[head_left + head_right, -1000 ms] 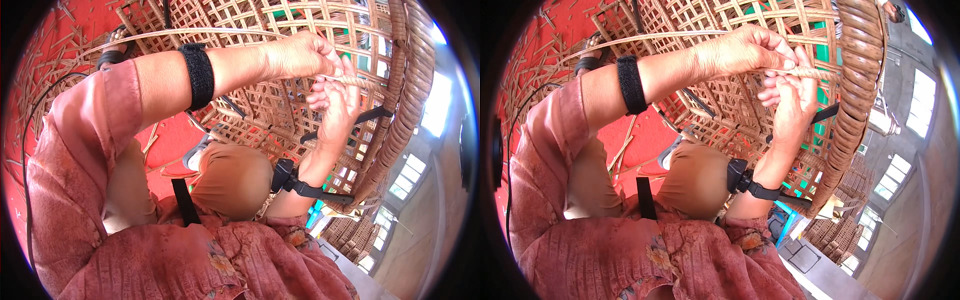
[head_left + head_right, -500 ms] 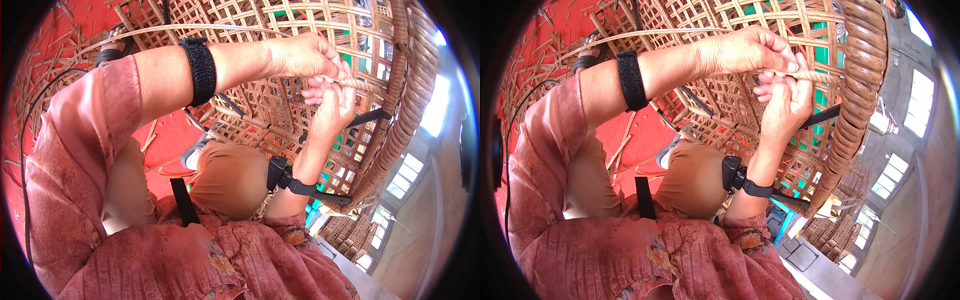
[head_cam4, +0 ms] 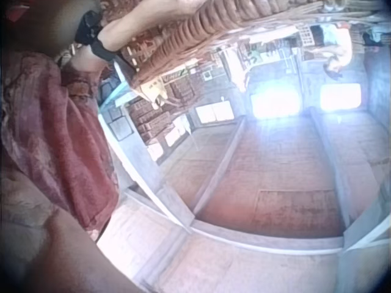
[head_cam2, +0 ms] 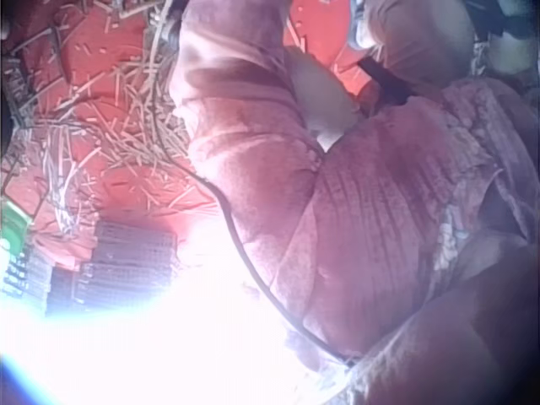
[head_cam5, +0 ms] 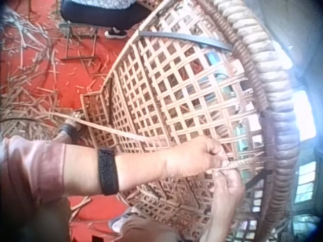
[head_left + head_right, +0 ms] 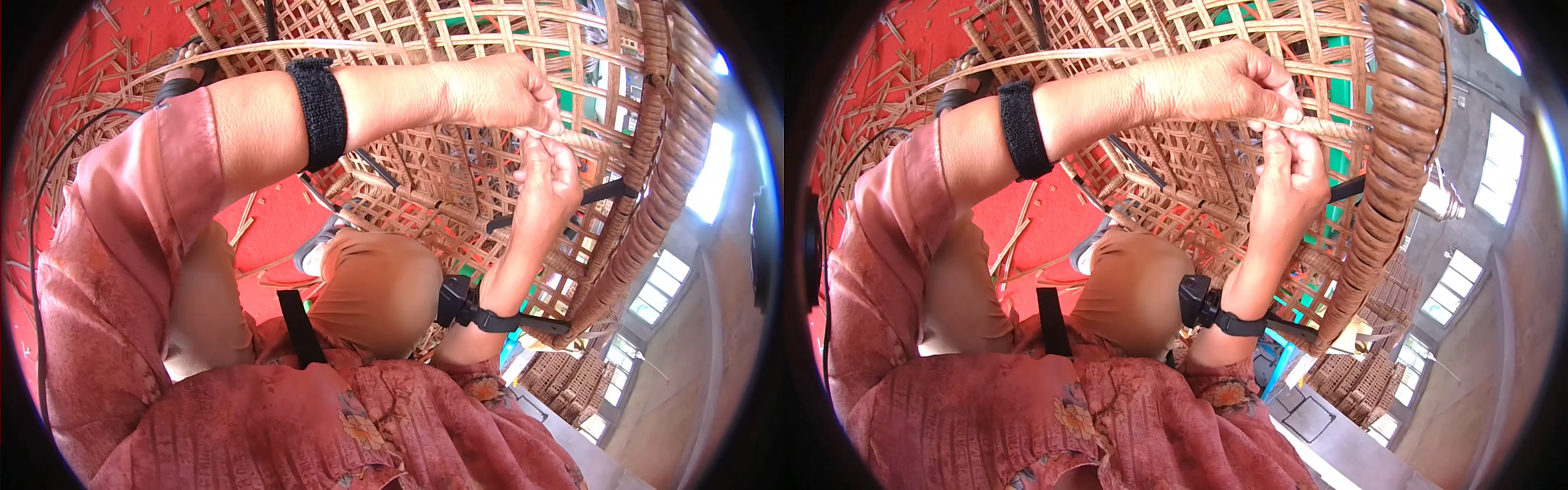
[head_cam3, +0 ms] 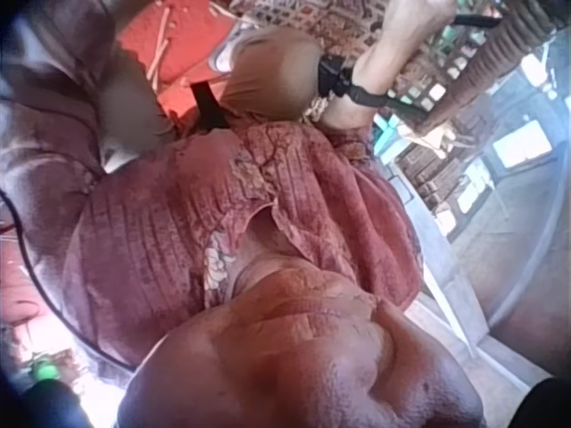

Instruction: The recorder is weaving a wicker or bamboo chair frame using long strips of material, threading them through the existing lattice.

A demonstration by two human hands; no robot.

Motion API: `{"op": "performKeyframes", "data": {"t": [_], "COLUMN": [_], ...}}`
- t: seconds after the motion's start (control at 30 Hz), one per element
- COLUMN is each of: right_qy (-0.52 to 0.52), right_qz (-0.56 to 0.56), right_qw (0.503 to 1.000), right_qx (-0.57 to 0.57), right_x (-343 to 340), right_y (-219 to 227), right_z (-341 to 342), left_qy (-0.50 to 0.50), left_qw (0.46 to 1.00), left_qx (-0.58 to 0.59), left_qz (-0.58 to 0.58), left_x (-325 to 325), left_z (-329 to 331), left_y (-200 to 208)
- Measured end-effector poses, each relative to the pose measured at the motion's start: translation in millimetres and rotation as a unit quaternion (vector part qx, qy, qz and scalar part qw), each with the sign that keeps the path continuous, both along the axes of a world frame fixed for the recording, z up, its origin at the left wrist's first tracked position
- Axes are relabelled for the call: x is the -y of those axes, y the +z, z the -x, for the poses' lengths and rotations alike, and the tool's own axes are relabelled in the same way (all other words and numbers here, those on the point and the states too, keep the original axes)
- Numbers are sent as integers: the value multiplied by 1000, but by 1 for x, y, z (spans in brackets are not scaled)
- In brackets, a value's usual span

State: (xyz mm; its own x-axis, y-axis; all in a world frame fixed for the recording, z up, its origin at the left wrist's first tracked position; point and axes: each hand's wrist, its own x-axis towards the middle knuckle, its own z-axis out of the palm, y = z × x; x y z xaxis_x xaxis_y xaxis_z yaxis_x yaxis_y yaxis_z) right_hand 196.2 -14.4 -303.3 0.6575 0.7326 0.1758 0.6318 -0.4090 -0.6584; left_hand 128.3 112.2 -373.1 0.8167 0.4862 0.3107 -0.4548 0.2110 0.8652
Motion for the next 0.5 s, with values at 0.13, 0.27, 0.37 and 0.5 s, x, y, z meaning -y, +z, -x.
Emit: {"op": "performKeyframes", "data": {"t": [0.13,0.27,0.37,0.5], "right_qy": [22,143,93,206], "right_qz": [50,49,17,160], "right_qw": [991,951,994,965], "right_qx": [125,269,-49,-32], "right_x": [12,25,36,47], "right_y": [5,22,24,26], "right_z": [0,25,48,93], "left_qy": [61,98,75,95], "left_qw": [995,990,989,939], "left_qx": [-37,-64,-80,-175], "left_qz": [-65,-82,-103,-281], "left_x": [-2,0,2,5], "left_z": [4,8,18,33], "left_y": [4,4,14,41]}}
